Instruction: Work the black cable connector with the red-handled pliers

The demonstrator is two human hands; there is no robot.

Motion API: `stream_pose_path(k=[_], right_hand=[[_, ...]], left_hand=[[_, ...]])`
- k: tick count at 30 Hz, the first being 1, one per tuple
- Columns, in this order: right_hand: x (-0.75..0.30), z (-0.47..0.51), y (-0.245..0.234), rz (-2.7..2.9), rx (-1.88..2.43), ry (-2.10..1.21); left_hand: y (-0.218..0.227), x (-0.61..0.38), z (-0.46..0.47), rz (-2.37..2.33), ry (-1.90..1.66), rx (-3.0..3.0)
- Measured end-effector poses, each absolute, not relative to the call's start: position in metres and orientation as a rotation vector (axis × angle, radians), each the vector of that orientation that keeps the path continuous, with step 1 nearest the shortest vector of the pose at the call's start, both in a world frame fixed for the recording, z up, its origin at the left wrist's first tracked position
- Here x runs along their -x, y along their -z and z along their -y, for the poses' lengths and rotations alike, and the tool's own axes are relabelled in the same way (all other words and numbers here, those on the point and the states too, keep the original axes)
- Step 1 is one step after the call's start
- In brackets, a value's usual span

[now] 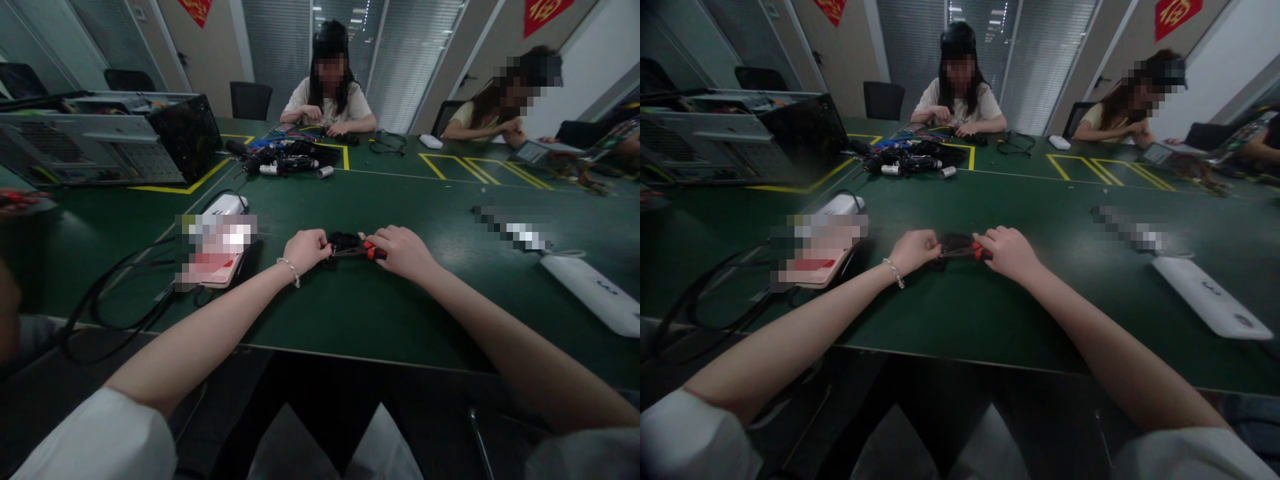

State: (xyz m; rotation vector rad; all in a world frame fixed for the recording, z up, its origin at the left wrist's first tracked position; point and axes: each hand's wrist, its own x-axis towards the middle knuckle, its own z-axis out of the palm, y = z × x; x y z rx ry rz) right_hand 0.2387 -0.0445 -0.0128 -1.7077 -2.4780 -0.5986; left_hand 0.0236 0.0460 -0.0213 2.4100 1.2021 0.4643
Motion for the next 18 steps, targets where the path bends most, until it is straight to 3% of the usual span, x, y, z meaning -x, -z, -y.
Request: stream_pose_path(k=[8, 18], right_hand=[[-0.2378, 0.0475, 0.0031, 2.498, 1.649, 0.712], [-0.2368, 0.0455, 0.013, 2.458, 1.711, 0.563]], left_hand=[[0.0206, -0.0244, -0.0456, -1.202, -0.452, -2.411], [0.0189, -0.023, -0.0458, -1.197, -0.434, -2.4]])
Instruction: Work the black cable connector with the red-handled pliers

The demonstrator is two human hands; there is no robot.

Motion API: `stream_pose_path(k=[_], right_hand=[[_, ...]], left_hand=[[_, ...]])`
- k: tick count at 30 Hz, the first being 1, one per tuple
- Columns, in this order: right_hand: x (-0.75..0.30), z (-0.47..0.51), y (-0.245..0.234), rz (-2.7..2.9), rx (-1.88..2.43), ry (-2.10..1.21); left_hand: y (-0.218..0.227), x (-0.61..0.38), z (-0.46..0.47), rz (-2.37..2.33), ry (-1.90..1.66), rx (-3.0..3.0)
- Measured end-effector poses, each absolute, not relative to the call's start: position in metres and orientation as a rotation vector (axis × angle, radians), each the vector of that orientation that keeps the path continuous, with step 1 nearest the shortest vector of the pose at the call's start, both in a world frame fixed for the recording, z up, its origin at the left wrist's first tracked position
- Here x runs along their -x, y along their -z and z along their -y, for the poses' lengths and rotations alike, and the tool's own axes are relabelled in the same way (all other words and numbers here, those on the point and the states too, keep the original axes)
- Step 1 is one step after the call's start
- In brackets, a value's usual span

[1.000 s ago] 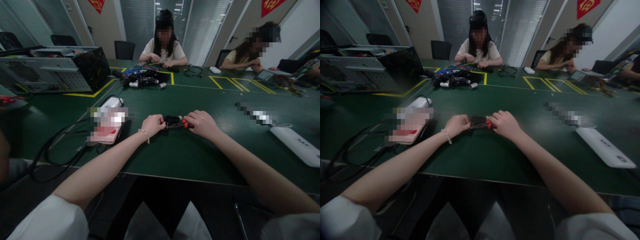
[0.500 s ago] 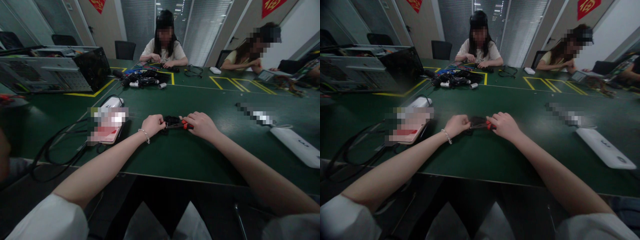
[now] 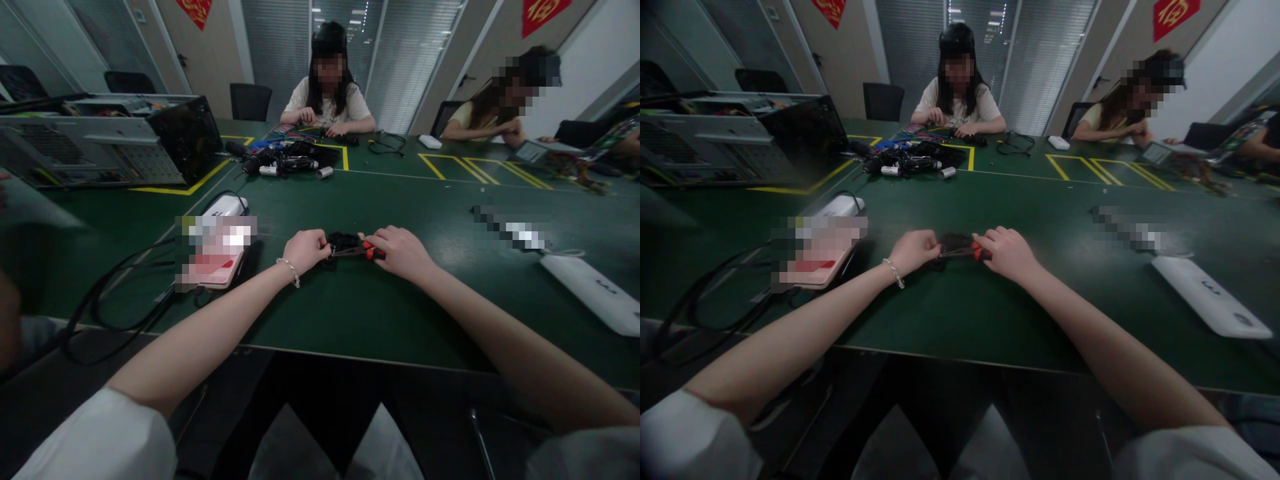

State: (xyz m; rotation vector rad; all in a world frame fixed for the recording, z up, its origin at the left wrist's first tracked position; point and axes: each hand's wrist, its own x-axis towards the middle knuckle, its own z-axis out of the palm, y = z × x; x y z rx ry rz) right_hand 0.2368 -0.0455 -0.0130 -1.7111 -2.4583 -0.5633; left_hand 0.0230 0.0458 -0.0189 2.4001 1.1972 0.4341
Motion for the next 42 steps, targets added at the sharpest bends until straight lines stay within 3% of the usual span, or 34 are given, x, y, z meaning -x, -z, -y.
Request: stream_pose_path(k=[31, 42], right_hand=[[-0.239, 0.048, 0.002, 2.492, 1.633, 0.726], [-0.239, 0.045, 0.011, 2.483, 1.685, 0.569]], left_hand=[[0.018, -0.024, -0.044, -1.176, -0.452, -2.409], [0.02, -0.024, -0.045, -1.204, -0.457, -2.417]])
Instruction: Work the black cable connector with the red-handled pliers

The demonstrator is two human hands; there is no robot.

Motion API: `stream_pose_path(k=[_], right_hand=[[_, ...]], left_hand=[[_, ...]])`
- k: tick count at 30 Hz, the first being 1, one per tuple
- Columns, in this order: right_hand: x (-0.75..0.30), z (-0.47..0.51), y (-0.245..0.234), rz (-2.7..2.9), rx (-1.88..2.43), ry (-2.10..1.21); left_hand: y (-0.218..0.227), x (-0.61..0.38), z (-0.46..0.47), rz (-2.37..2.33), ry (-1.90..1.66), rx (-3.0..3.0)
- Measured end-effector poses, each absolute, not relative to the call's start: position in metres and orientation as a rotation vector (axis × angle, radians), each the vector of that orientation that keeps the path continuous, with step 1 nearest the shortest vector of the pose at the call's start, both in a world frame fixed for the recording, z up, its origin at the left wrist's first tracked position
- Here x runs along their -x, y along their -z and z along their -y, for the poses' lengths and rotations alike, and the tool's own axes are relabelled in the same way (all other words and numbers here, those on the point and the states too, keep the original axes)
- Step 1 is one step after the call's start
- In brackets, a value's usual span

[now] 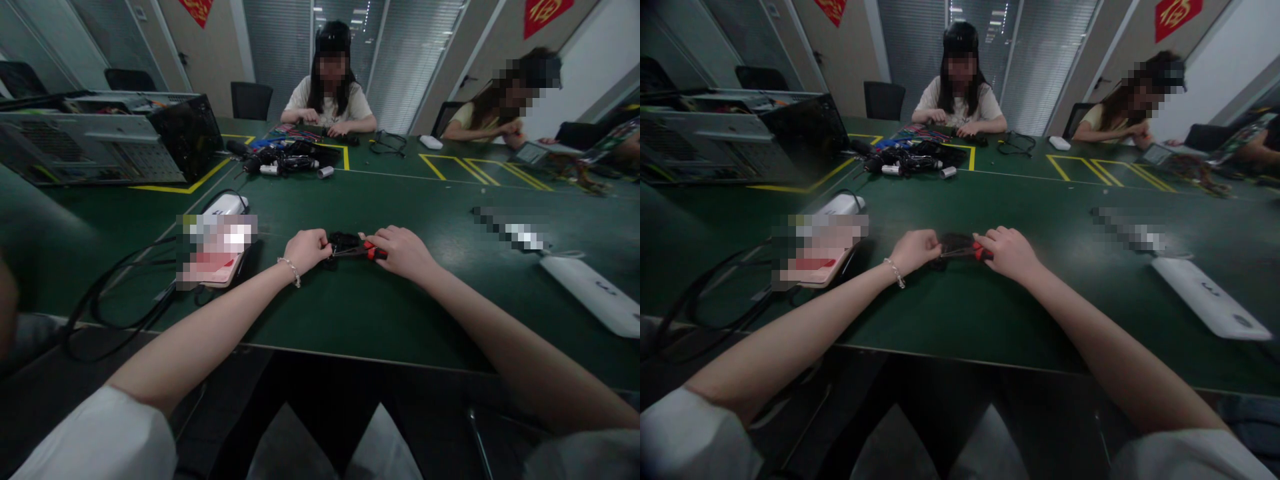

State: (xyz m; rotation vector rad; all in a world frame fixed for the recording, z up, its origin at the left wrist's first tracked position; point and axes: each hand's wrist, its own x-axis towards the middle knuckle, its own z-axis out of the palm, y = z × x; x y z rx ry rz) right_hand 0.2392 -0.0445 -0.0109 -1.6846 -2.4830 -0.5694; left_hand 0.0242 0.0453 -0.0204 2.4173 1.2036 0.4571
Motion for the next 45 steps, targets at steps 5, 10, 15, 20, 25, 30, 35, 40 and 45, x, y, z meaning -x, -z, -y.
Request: stream_pose_path(k=[5, 10, 15, 20, 25, 30, 35, 40, 45], right_hand=[[-0.2406, 0.0452, 0.0047, 2.505, 1.638, 0.67], [-0.2393, 0.047, 0.002, 2.501, 1.662, 0.707], [-0.2379, 0.0466, 0.0067, 2.483, 1.698, 0.622], [-0.2381, 0.0468, 0.0081, 2.486, 1.696, 0.6], [-0.2398, 0.0467, 0.0046, 2.509, 1.655, 0.675], [-0.2403, 0.0467, 0.0064, 2.489, 1.666, 0.68], [-0.2389, 0.047, 0.01, 2.474, 1.685, 0.634], [-0.2374, 0.047, 0.0069, 2.488, 1.674, 0.652], [-0.2371, 0.0491, 0.0025, 2.496, 1.686, 0.728]], left_hand=[[0.0202, -0.0243, -0.0453, -1.196, -0.449, -2.426], [0.0214, -0.024, -0.045, -1.198, -0.465, -2.431], [0.0218, -0.0237, -0.0445, -1.185, -0.477, -2.421], [0.0213, -0.0235, -0.0442, -1.183, -0.479, -2.404], [0.0215, -0.0238, -0.0445, -1.184, -0.473, -2.405], [0.0212, -0.0246, -0.0444, -1.208, -0.463, -2.405], [0.0212, -0.024, -0.0444, -1.217, -0.471, -2.413], [0.0198, -0.0237, -0.0438, -1.218, -0.477, -2.4], [0.0171, -0.0242, -0.0418, -1.213, -0.447, -2.389]])
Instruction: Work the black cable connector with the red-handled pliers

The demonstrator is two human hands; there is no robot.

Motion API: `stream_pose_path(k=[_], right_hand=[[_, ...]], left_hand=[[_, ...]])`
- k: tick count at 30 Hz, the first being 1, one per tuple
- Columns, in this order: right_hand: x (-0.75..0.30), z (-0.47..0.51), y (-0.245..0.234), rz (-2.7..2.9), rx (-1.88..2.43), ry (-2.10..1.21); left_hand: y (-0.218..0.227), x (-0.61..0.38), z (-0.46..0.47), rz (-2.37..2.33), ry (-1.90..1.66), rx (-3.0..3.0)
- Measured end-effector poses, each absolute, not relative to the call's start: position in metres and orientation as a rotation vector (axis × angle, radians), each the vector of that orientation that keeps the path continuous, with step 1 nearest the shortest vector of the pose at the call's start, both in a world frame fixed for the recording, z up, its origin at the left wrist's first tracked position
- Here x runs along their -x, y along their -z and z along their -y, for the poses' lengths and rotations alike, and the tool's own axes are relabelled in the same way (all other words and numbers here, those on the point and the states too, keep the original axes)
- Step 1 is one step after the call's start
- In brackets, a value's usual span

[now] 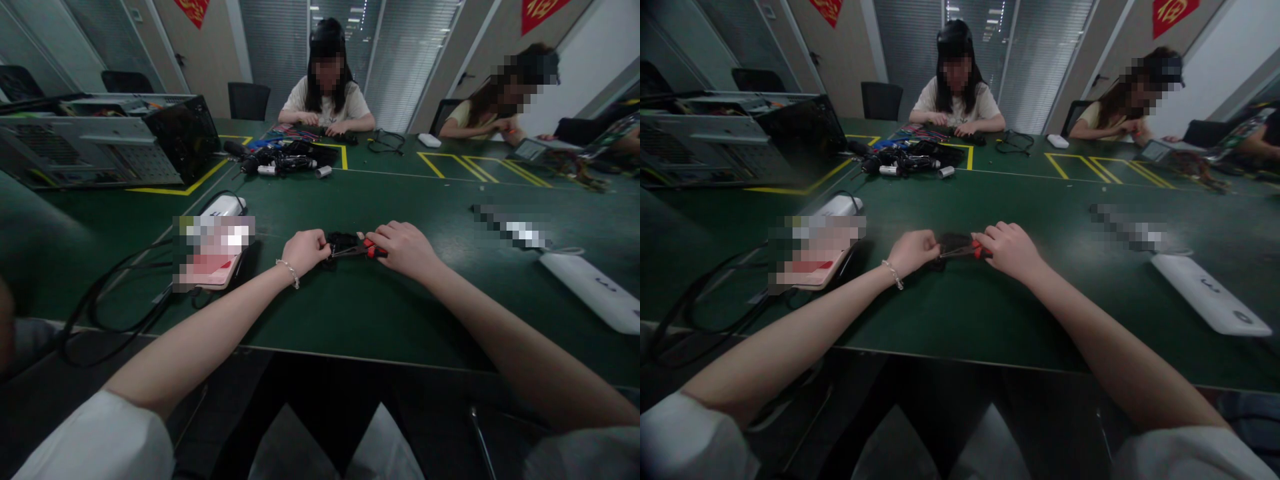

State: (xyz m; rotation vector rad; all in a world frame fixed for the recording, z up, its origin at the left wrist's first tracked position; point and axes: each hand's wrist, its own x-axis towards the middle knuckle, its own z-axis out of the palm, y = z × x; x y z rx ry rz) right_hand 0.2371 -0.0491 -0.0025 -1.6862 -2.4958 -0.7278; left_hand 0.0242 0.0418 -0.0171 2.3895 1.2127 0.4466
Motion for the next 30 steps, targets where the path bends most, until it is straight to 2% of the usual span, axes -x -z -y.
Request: stream_pose_path(k=[13, 30], right_hand=[[-0.24, 0.045, 0.01, 2.495, 1.711, 0.546], [-0.239, 0.045, 0.014, 2.468, 1.719, 0.511]], left_hand=[[0.02, -0.024, -0.044, -1.204, -0.46, -2.417], [0.019, -0.023, -0.044, -1.207, -0.433, -2.417]])
